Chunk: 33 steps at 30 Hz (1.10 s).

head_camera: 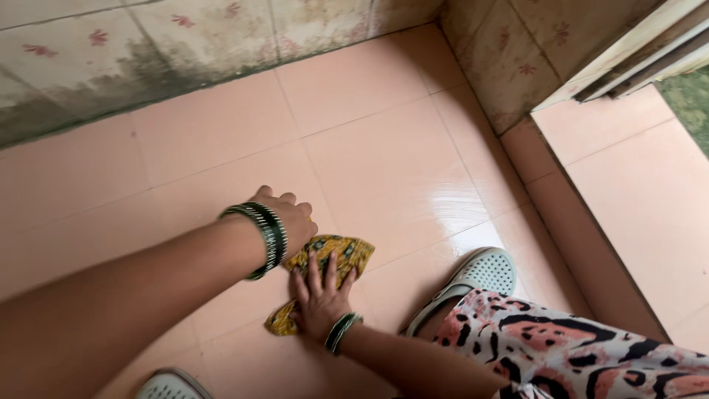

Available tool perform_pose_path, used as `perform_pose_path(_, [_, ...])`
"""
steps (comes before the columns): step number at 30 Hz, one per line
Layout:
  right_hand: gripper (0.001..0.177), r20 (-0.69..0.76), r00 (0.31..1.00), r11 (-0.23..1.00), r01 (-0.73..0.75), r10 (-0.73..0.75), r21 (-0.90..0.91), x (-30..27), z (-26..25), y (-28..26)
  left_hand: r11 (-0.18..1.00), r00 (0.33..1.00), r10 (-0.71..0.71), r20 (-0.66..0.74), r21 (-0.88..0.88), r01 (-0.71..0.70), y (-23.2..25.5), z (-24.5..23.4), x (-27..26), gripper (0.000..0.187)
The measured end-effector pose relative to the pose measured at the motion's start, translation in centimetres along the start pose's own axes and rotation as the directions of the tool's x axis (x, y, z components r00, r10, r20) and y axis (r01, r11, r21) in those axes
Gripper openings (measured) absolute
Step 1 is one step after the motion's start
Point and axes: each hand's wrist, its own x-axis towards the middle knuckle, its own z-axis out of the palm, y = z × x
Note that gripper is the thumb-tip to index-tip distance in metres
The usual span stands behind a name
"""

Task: The person wipes the floor and a low ledge by hand with a cloth, moving it in circular and back-and-forth motions.

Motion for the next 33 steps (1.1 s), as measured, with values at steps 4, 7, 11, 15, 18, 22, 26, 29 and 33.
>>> perform_pose_path(4, [0.086, 0.053, 0.996, 0.988, 0.082, -0.076, -0.131, 4.0, -3.4, 3.4, 0.999, 0.997, 0.017, -0.073, 0.051, -0.013, -0.9, -2.0, -8.6, 0.044])
perform_pose_path(7, [0.081, 0.021, 0.981, 0.979, -0.193, 0.195, -0.067, 8.8, -7.4, 7.3, 0.996, 0.983, 0.013, -0.184, 0.093, 0.004, -2.1, -1.8, -12.0, 0.049])
perform_pose_path(11, [0.085, -0.027, 0.963, 0.958, -0.262, 0.266, 0.117, 9.8, -7.1, 7.9, 0.997, 0.934, -0.063, -0.352, 0.029, 0.078, -3.4, -1.0, -14.3, 0.047])
perform_pose_path(15, [0.07, -0.28, 0.949, 0.984, 0.114, -0.148, -0.134, 5.4, -0.5, 4.1, 0.995, 0.907, -0.095, -0.41, -0.044, 0.084, -4.4, -0.3, -13.6, 0.043])
perform_pose_path(18, [0.061, -0.138, 0.734, 0.738, 0.617, -0.665, -0.273, 2.7, 3.7, 2.2, 0.999, 0.947, -0.047, -0.317, -0.03, 0.04, -4.6, 1.1, -12.8, 0.052])
perform_pose_path(22, [0.043, -0.171, 0.477, 0.505, 0.785, -0.862, -0.359, 5.6, 5.2, -0.4, 0.996, 0.963, -0.062, -0.262, -0.074, 0.044, -5.7, 2.4, -12.3, 0.042])
perform_pose_path(26, [0.051, -0.192, 0.747, 0.762, 0.572, -0.637, -0.303, 13.4, 0.3, -0.2, 0.993, 0.98, -0.092, -0.175, -0.087, 0.077, -6.1, 3.7, -12.5, 0.038])
perform_pose_path(29, [0.066, -0.183, 0.89, 0.887, 0.357, -0.418, -0.292, 14.0, -2.7, -1.1, 0.982, 0.974, -0.128, -0.187, -0.161, 0.098, -6.6, 3.4, -12.5, 0.042])
perform_pose_path(33, [0.045, -0.171, 0.527, 0.546, 0.729, -0.833, -0.412, 8.5, 0.1, 1.3, 0.99, 0.974, -0.127, -0.187, -0.09, 0.112, -7.3, 3.4, -12.3, 0.038])
